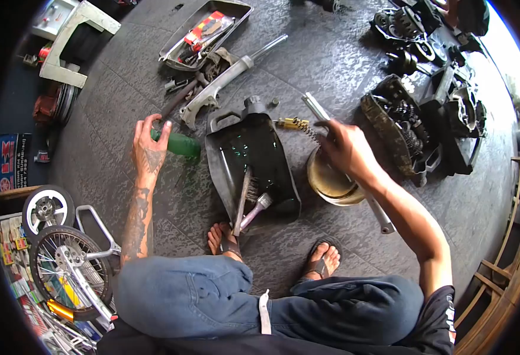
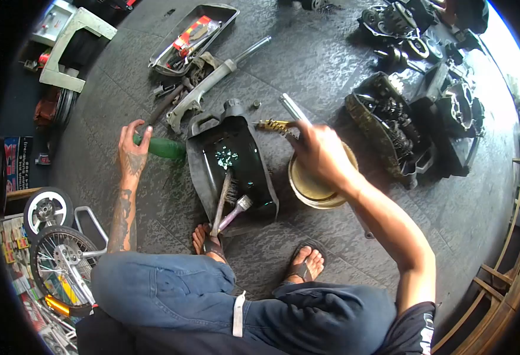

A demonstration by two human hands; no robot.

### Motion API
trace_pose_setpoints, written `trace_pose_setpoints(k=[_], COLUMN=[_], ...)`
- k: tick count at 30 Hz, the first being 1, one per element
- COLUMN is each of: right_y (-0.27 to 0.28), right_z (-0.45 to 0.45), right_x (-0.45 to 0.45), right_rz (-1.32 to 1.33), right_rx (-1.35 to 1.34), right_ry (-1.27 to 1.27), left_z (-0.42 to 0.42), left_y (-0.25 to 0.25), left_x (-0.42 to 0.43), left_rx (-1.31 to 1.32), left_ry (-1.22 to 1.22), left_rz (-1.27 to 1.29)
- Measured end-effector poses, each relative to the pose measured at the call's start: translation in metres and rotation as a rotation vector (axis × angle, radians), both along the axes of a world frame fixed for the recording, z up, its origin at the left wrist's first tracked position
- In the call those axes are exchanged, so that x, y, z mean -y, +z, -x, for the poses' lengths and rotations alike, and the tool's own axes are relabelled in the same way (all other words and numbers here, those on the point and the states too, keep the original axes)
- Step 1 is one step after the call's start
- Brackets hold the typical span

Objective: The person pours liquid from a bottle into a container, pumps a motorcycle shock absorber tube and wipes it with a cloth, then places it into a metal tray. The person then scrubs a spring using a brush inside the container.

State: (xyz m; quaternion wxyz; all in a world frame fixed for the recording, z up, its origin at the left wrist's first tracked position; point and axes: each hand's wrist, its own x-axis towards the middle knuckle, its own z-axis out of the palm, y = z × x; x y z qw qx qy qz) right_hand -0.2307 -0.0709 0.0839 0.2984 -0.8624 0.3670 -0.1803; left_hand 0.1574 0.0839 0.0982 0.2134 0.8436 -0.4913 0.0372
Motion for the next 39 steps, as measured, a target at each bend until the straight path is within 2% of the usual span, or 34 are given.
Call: trace_pose_setpoints(k=[2,4,8,12,15,17,21,23,25,26,27,29,31,33,35,36,37,39], right_y=[0.003,0.008,-0.015,-0.029,-0.036,-0.041,-0.048,-0.055,-0.064,-0.068,-0.070,-0.060,-0.056,-0.048,-0.023,-0.022,-0.019,-0.011], right_z=[0.006,0.023,0.064,0.077,0.079,0.080,0.083,0.085,0.087,0.087,0.087,0.089,0.094,0.103,0.112,0.120,0.128,0.142], right_x=[0.023,0.028,0.015,-0.020,-0.031,-0.032,-0.033,-0.035,-0.034,-0.034,-0.033,-0.034,-0.035,-0.040,-0.048,-0.054,-0.062,-0.077], right_rz=[0.126,0.138,0.161,0.044,0.006,0.002,0.040,0.000,-0.035,-0.098,-0.159,-0.153,-0.142,-0.135,-0.331,-0.320,-0.318,-0.435], right_rx=[0.045,0.030,-0.099,-0.160,-0.128,-0.127,-0.089,-0.095,-0.097,-0.049,0.000,0.022,0.083,0.104,0.203,0.218,0.213,0.115], right_ry=[-0.070,-0.161,-0.149,-0.152,-0.152,-0.156,-0.158,-0.158,-0.157,-0.154,-0.152,-0.148,-0.131,-0.148,-0.208,-0.231,-0.232,-0.359], left_z=[-0.004,-0.005,-0.005,0.002,0.004,0.007,0.039,0.086,0.134,0.149,0.155,0.169,0.183,0.185,0.190,0.191,0.195,0.202], left_y=[0.000,-0.002,-0.003,0.000,-0.001,0.001,0.026,0.039,0.010,0.002,-0.012,-0.032,-0.030,-0.050,-0.060,-0.069,-0.066,-0.060], left_x=[0.000,-0.003,-0.005,-0.008,-0.007,-0.007,0.001,0.009,0.034,0.044,0.053,0.075,0.092,0.105,0.115,0.118,0.121,0.123], left_rx=[0.046,0.155,0.081,0.073,0.165,0.378,0.364,-0.131,-0.638,-0.749,-0.762,-0.829,-0.799,-0.810,-0.508,-0.475,-0.480,-0.770], left_ry=[-0.006,0.043,0.034,0.065,0.022,-0.030,-0.160,-0.267,-0.389,-0.376,-0.390,-0.329,-0.308,-0.309,-0.392,-0.400,-0.402,-0.327], left_rz=[0.014,-0.001,-0.034,-0.088,-0.078,-0.008,0.154,0.192,0.078,-0.021,-0.175,-0.286,-0.370,-0.349,-0.349,-0.321,-0.319,-0.440])
